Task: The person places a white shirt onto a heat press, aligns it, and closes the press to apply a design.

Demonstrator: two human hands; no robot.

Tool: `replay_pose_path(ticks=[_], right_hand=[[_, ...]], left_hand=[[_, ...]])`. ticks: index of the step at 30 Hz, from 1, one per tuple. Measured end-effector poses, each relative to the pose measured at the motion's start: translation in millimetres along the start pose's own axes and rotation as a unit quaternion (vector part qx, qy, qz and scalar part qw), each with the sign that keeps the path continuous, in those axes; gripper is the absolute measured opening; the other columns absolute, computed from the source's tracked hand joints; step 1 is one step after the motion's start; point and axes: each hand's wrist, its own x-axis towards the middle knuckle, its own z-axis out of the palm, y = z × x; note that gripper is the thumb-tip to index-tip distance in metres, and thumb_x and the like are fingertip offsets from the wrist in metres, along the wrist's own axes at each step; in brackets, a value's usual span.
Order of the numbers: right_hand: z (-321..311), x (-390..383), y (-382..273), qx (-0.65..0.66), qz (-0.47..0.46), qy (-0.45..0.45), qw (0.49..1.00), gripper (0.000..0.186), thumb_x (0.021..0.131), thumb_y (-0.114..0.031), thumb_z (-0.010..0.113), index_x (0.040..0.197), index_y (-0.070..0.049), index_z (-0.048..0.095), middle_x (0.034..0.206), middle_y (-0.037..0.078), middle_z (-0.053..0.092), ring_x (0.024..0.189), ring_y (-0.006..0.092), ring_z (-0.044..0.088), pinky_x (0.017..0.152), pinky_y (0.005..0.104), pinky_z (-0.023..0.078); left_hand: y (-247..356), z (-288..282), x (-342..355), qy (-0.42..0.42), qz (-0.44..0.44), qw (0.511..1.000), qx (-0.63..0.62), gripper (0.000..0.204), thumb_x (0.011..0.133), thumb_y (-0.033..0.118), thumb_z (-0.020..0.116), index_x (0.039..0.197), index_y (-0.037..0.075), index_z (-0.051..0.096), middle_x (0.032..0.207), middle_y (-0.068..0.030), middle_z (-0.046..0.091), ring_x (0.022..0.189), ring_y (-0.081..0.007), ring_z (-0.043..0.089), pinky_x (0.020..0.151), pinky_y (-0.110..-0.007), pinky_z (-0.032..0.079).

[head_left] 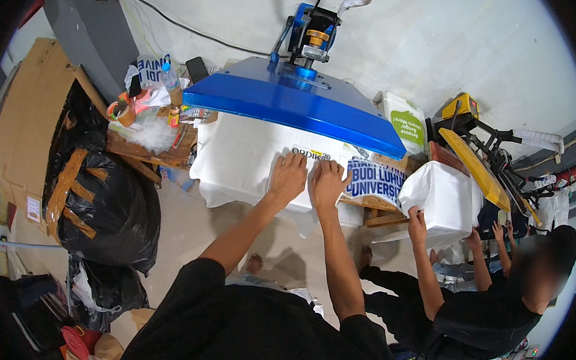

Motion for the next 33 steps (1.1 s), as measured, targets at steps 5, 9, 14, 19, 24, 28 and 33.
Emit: replay_pose_path(ticks=[5, 9, 14, 19, 24, 28, 33], right_hand=[[1.3, 20.2, 2.8, 0.067, -0.006, 0.143, 0.987, 0.015, 0.084, -0.018, 0.061, 0.095, -0.009, 0.067, 0.109, 0.011, 0.061, 0.108, 0.0299, 0.053, 0.101, 0.0528, 0.028], [-14.0, -49.5, 40.3, 0.229, 0.062, 0.197, 0.951, 0.018, 0.088, -0.013, 0.062, 0.102, -0.003, 0.065, 0.121, 0.019, 0.057, 0.119, 0.0360, 0.048, 0.101, 0.0481, 0.035], [-21.4, -202.5, 107.6, 0.253, 0.170, 0.144, 0.941, 0.023, 0.097, -0.017, 0.056, 0.108, 0.003, 0.061, 0.115, 0.018, 0.058, 0.112, 0.0297, 0.053, 0.099, 0.0410, 0.039], [-170.9, -53.9, 55.1, 0.301, 0.108, 0.259, 0.911, 0.035, 0.103, -0.020, 0.046, 0.123, 0.008, 0.055, 0.125, 0.017, 0.058, 0.114, 0.0243, 0.055, 0.100, 0.0341, 0.040], [-370.5, 161.8, -126.0, 0.197, -0.385, 0.444, 0.785, 0.027, 0.088, -0.013, 0.065, 0.110, 0.003, 0.063, 0.107, 0.017, 0.065, 0.100, 0.0277, 0.061, 0.090, 0.0368, 0.045], [-449.2, 311.9, -172.0, 0.042, -0.366, 0.320, 0.873, 0.074, 0.088, -0.064, 0.053, 0.101, 0.008, 0.063, 0.102, 0.028, 0.064, 0.101, 0.0398, 0.061, 0.089, 0.0430, 0.046], [-444.2, 230.7, -215.3, -0.096, -0.190, 0.223, 0.951, 0.080, 0.075, -0.072, 0.063, 0.099, 0.004, 0.063, 0.095, 0.024, 0.065, 0.097, 0.0355, 0.063, 0.086, 0.0452, 0.047]], left_hand=[[-21.9, -6.9, 35.6, 0.060, -0.052, 0.996, -0.049, 0.019, 0.084, 0.016, 0.059, 0.098, 0.004, 0.066, 0.106, -0.0119, 0.061, 0.105, -0.0286, 0.056, 0.087, -0.044, 0.043], [-62.9, -44.9, -17.0, 0.286, -0.084, 0.932, -0.205, 0.016, 0.079, 0.003, 0.064, 0.095, 0.004, 0.064, 0.104, -0.0140, 0.060, 0.099, -0.0317, 0.057, 0.084, -0.044, 0.045], [-129.0, -68.3, -209.7, 0.288, -0.260, 0.872, -0.299, 0.022, 0.087, -0.003, 0.057, 0.109, 0.000, 0.059, 0.104, -0.0136, 0.059, 0.100, -0.0266, 0.057, 0.090, -0.036, 0.045], [-146.0, -58.3, -346.7, 0.193, -0.453, 0.845, -0.211, 0.029, 0.088, -0.005, 0.054, 0.116, 0.002, 0.056, 0.109, -0.0127, 0.059, 0.100, -0.0262, 0.057, 0.090, -0.036, 0.045], [-105.1, -81.4, -289.5, 0.239, -0.349, 0.864, -0.272, 0.034, 0.089, -0.003, 0.054, 0.123, 0.003, 0.054, 0.119, -0.0144, 0.058, 0.109, -0.0280, 0.056, 0.095, -0.037, 0.044], [-29.6, -142.9, -194.7, 0.233, -0.206, 0.880, -0.358, 0.034, 0.090, -0.001, 0.053, 0.124, 0.002, 0.055, 0.121, -0.0156, 0.058, 0.114, -0.0305, 0.055, 0.099, -0.038, 0.041], [33.6, -222.7, -164.0, 0.269, -0.090, 0.868, -0.407, 0.038, 0.086, -0.007, 0.053, 0.123, 0.000, 0.055, 0.122, -0.0174, 0.058, 0.115, -0.0331, 0.054, 0.100, -0.040, 0.041]])
